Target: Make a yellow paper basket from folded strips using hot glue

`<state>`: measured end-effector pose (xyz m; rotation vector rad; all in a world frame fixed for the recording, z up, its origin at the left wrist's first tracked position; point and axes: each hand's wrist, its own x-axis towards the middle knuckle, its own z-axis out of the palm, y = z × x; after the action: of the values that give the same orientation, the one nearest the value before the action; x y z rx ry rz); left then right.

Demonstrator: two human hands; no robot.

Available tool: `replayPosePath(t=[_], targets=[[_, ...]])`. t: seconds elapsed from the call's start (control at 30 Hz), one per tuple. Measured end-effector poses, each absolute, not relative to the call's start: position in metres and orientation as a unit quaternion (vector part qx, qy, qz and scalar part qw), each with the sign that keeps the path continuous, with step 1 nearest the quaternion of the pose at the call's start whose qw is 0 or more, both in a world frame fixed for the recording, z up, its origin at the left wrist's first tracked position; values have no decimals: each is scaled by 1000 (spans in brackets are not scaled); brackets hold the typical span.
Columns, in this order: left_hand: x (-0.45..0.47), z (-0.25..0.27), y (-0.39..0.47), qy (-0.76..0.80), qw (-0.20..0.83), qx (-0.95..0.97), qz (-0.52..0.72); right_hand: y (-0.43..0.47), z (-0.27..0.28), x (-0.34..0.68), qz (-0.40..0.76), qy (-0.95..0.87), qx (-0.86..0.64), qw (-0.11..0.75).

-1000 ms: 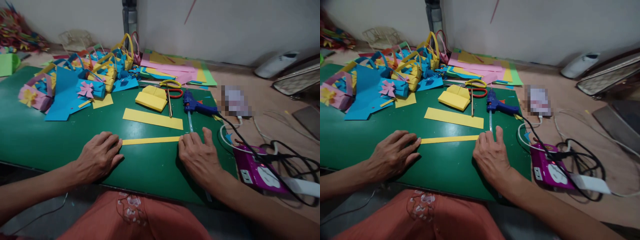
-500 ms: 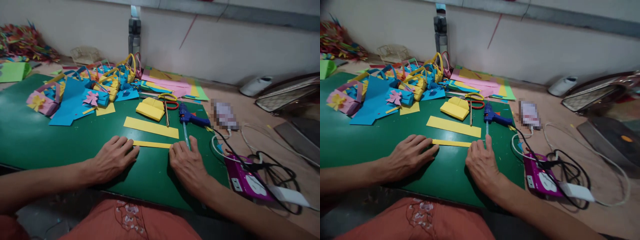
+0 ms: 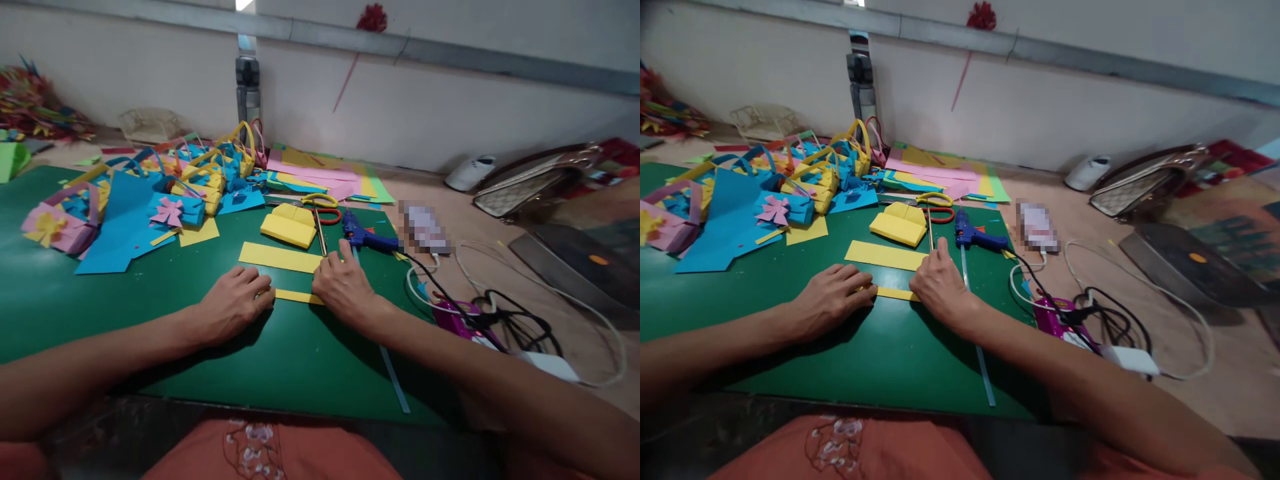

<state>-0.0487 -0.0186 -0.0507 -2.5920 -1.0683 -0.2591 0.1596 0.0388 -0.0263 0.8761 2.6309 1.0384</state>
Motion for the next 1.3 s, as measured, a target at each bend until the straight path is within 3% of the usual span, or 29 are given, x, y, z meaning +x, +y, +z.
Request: replayPosePath(t=[0.3, 0.6, 0.7, 0.77, 0.83, 0.93, 1.07, 1.3], targets=[[-45, -42, -14, -383, 171, -906, -46, 40, -9, 161, 362, 879, 309, 34], [-81, -29, 20, -521, 235, -820, 27, -6, -3, 181, 383, 871, 305, -44], [-87, -15, 12, -541, 322, -774, -63, -18, -15, 179, 355, 887, 294, -20], [-76, -9, -3, -476, 340, -792, -174, -21, -22, 177, 343, 894, 288, -7], [-58, -11, -20, -388, 308, -829, -261, -21, -27, 175, 332, 901, 281, -8], [-33, -24, -35, -312, 223, -897, -220, -20, -30, 174, 318, 909, 269, -24], [-26, -41, -32, -315, 199, -912, -169, -22, -29, 176, 304, 915, 264, -37], [-36, -48, -22, -327, 141, -913, -200, -19, -28, 182, 218, 934, 269, -89]])
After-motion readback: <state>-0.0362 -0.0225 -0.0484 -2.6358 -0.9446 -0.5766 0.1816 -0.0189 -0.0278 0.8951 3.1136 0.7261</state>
